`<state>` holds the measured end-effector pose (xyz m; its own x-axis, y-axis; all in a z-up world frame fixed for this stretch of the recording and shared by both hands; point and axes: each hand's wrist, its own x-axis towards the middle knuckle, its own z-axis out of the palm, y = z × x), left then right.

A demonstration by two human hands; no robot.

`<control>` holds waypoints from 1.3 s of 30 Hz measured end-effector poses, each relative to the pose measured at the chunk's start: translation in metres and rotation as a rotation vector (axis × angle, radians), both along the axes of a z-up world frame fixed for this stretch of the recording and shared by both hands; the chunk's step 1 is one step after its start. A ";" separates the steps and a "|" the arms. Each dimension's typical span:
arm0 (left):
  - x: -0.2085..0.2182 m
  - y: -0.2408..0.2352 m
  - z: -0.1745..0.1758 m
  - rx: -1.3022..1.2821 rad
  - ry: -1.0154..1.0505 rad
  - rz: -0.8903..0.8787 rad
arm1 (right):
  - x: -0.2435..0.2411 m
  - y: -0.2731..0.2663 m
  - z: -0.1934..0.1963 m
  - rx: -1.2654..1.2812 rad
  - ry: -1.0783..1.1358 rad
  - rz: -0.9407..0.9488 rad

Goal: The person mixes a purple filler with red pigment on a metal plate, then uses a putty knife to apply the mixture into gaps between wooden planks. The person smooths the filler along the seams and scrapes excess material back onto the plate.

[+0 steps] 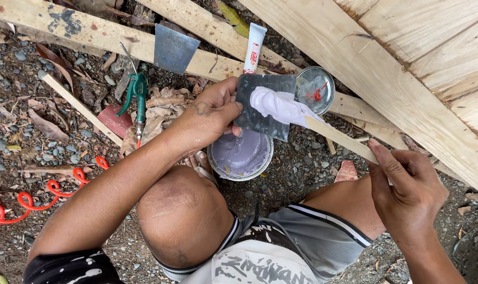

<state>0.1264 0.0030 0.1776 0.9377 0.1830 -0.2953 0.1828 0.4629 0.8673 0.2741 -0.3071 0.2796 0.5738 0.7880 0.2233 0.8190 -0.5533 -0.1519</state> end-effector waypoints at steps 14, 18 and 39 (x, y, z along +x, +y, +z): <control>0.005 0.004 -0.002 -0.178 0.070 0.081 | 0.004 -0.014 -0.025 0.030 -0.185 0.160; 0.006 0.004 -0.004 -0.219 0.055 0.111 | 0.003 -0.019 -0.031 0.030 -0.120 0.176; 0.001 0.019 -0.028 0.075 0.100 0.013 | 0.030 -0.008 0.022 -0.147 0.814 -0.277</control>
<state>0.1275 0.0216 0.1498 0.9018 0.2201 -0.3719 0.2642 0.4002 0.8775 0.3045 -0.3147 0.3013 0.6855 0.5854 -0.4329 0.3202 -0.7764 -0.5428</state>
